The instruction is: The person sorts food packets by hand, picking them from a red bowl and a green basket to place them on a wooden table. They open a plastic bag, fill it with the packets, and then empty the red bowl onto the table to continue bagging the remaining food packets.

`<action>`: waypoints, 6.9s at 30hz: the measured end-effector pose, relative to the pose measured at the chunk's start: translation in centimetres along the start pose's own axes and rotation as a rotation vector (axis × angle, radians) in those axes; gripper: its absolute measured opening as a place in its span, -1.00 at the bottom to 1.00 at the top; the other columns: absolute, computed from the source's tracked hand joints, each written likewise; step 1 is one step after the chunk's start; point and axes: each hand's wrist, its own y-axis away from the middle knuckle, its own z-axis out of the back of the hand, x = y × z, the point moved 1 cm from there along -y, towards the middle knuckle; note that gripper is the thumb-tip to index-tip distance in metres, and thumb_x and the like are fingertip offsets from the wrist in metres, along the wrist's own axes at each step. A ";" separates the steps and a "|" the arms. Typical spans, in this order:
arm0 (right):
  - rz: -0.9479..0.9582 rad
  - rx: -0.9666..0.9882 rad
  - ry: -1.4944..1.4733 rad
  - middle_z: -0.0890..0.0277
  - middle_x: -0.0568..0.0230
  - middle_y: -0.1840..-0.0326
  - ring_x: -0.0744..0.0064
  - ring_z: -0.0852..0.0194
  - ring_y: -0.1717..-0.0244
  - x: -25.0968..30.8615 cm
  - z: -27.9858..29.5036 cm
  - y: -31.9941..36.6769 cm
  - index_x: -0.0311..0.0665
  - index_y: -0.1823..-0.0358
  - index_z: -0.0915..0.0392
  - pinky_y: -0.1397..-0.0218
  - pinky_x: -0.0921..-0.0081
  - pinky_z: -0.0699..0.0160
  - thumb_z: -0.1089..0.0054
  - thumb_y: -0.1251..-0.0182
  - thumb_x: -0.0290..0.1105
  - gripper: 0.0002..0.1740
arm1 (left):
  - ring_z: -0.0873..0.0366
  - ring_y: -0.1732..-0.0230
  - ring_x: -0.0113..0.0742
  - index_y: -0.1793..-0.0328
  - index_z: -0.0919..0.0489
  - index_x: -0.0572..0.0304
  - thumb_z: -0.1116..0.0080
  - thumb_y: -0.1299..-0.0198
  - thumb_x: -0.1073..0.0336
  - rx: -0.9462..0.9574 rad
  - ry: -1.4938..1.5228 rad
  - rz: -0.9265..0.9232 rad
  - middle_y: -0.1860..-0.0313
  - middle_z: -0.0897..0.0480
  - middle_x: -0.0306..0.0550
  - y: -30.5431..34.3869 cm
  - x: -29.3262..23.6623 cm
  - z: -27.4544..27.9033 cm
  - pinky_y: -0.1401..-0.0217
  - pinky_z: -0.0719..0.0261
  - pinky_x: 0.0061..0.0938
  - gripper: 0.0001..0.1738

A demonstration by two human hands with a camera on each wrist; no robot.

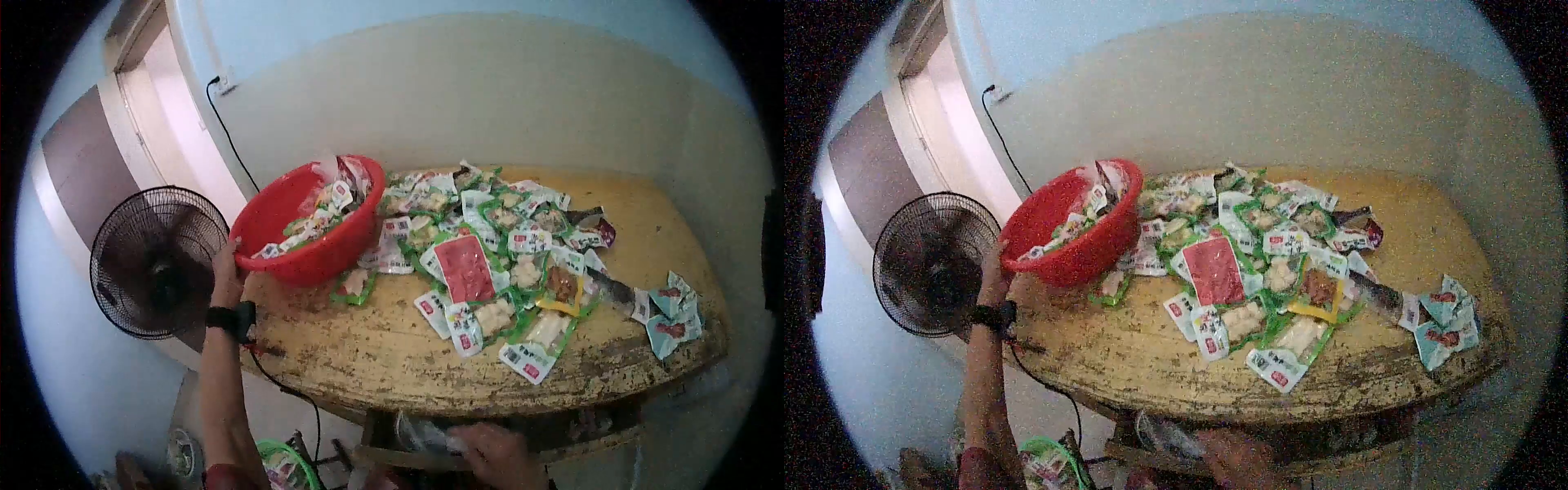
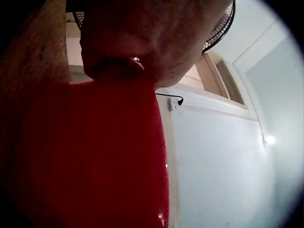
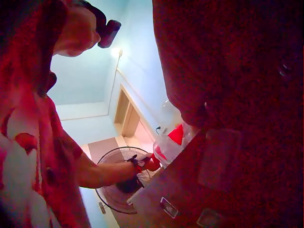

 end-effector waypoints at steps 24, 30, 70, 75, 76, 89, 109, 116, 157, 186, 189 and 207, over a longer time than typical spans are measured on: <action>-0.381 -0.466 -0.171 -0.62 0.40 0.28 0.66 -0.50 0.29 4.0 1.4 -4.2 -0.34 0.17 -0.63 0.22 0.62 -0.49 -0.40 -0.20 -0.58 -0.82 | -0.39 -0.47 0.07 -0.69 -0.07 0.34 -0.67 0.15 -0.06 0.668 -0.284 -0.346 -0.50 -0.38 0.15 39.0 -0.6 -9.5 -0.41 -0.46 -0.10 0.37; -0.257 -0.498 -0.009 -0.63 0.22 0.33 0.44 -0.60 0.33 5.5 0.7 -4.6 -0.30 0.15 -0.66 0.25 0.43 -0.58 -0.48 -0.15 -0.47 -0.76 | -0.43 -0.43 0.22 -0.66 -0.06 0.40 -0.62 0.00 0.04 0.523 -0.640 -0.312 -0.46 -0.40 0.34 39.4 0.9 -10.3 -0.41 -0.45 -0.07 0.25; -0.615 -0.516 -1.046 -0.56 0.32 -0.09 0.47 -0.55 -0.05 -1.5 0.4 -0.1 -0.25 -0.28 -0.47 -0.11 0.51 -0.61 0.02 -0.66 -0.22 -0.65 | -0.66 0.06 -0.31 -0.38 -0.53 0.20 -0.46 -0.22 0.27 1.044 -0.328 -0.312 0.01 -0.70 -0.02 44.3 -2.3 -10.1 0.05 -0.61 -0.48 -0.39; -0.593 -0.287 -0.851 -0.52 0.37 -0.04 0.57 -0.51 0.01 -0.7 0.5 -2.1 -0.22 -0.28 -0.44 -0.06 0.57 -0.61 -0.11 -0.57 -0.44 -0.68 | -0.58 -0.20 -0.20 -0.27 -0.68 -0.04 -0.53 -0.02 0.15 1.031 -0.539 -0.810 -0.28 -0.60 -0.13 45.2 -2.1 -13.7 -0.21 -0.54 -0.20 -0.39; -0.595 -0.248 -0.977 -0.52 0.37 -0.02 0.58 -0.50 0.04 0.3 0.9 -2.7 -0.22 -0.27 -0.45 0.00 0.58 -0.59 -0.10 -0.56 -0.46 -0.69 | -0.59 -0.19 -0.19 -0.24 -0.69 -0.03 -0.52 -0.03 0.15 1.010 -0.581 -0.914 -0.27 -0.61 -0.12 45.2 -1.4 -13.8 -0.21 -0.54 -0.20 -0.42; -0.349 -0.694 -0.444 -0.55 0.05 -0.27 0.45 -0.55 0.00 5.1 5.9 -3.7 -0.36 -0.41 -0.36 -0.14 0.43 -0.60 -0.23 -0.44 -0.48 -0.46 | -0.57 0.14 -0.54 0.01 -0.64 0.26 -0.26 -0.39 0.35 0.466 -0.123 0.098 0.14 -0.68 -0.26 41.3 0.4 -9.7 0.06 -0.53 -0.59 -0.84; 0.015 -0.221 -0.131 -0.70 0.18 0.17 0.26 -0.67 0.17 8.9 7.2 -5.8 -0.30 0.09 -0.69 0.06 0.35 -0.60 -0.39 -0.29 -0.50 -0.82 | -0.53 -0.29 -0.15 -0.57 -0.33 0.27 -0.55 -0.08 0.14 0.770 0.286 0.136 -0.29 -0.54 0.06 40.0 -2.6 -7.8 -0.35 -0.49 -0.25 -0.04; 0.111 0.006 -0.017 -0.67 0.09 0.17 0.01 -0.66 0.12 9.7 5.9 -7.3 -0.22 0.08 -0.65 0.09 0.16 -0.64 -0.39 -0.32 -0.31 -0.77 | -0.61 0.22 -0.38 -0.06 -0.51 0.28 -0.48 -0.11 0.53 0.773 -0.296 -0.252 0.07 -0.58 -0.04 42.2 -1.5 -10.1 0.29 -0.60 -0.56 -0.57; -0.283 0.128 0.942 -0.59 -0.19 0.12 -0.12 -0.70 0.09 -0.5 5.8 -15.3 -0.37 -0.15 -0.41 0.27 -0.01 -0.69 -0.24 -0.36 0.14 -0.31 | -0.57 0.15 -0.50 -0.22 -0.67 0.35 -0.29 -0.28 0.52 0.857 -0.228 0.235 -0.02 -0.62 -0.14 37.9 0.5 -5.5 0.14 -0.59 -0.58 -0.64; 0.664 0.439 0.226 -0.75 0.09 0.08 0.19 -0.78 0.33 16.1 11.5 -15.5 -0.25 0.03 -0.73 0.36 0.39 -0.72 -0.31 -0.25 -0.41 -0.74 | -0.38 -0.34 -0.34 -0.61 -0.33 0.28 -0.39 -0.16 0.44 1.053 -0.094 0.070 -0.33 -0.43 -0.06 38.4 -1.8 -7.4 -0.41 -0.31 -0.43 -0.15; 0.656 0.448 0.420 -0.75 0.15 0.09 0.26 -0.75 0.38 16.5 11.8 -14.8 -0.21 0.05 -0.73 0.41 0.43 -0.67 -0.35 -0.15 -0.37 -0.69 | -0.34 -0.40 -0.32 -0.64 -0.25 0.27 -0.40 -0.14 0.43 1.098 -0.182 0.027 -0.39 -0.40 -0.05 38.2 -2.5 -7.6 -0.46 -0.29 -0.39 -0.09; 0.687 0.468 0.593 -0.55 0.49 0.18 0.43 -0.60 0.33 16.0 11.9 -12.9 -0.10 0.14 -0.60 0.38 0.42 -0.52 -0.27 -0.03 -0.31 -0.70 | -0.43 0.28 -0.58 -0.75 0.00 0.15 -0.35 -0.02 0.67 1.133 -0.121 0.320 -0.63 -0.22 -0.14 38.6 -3.9 -8.6 0.19 -0.54 -0.59 0.17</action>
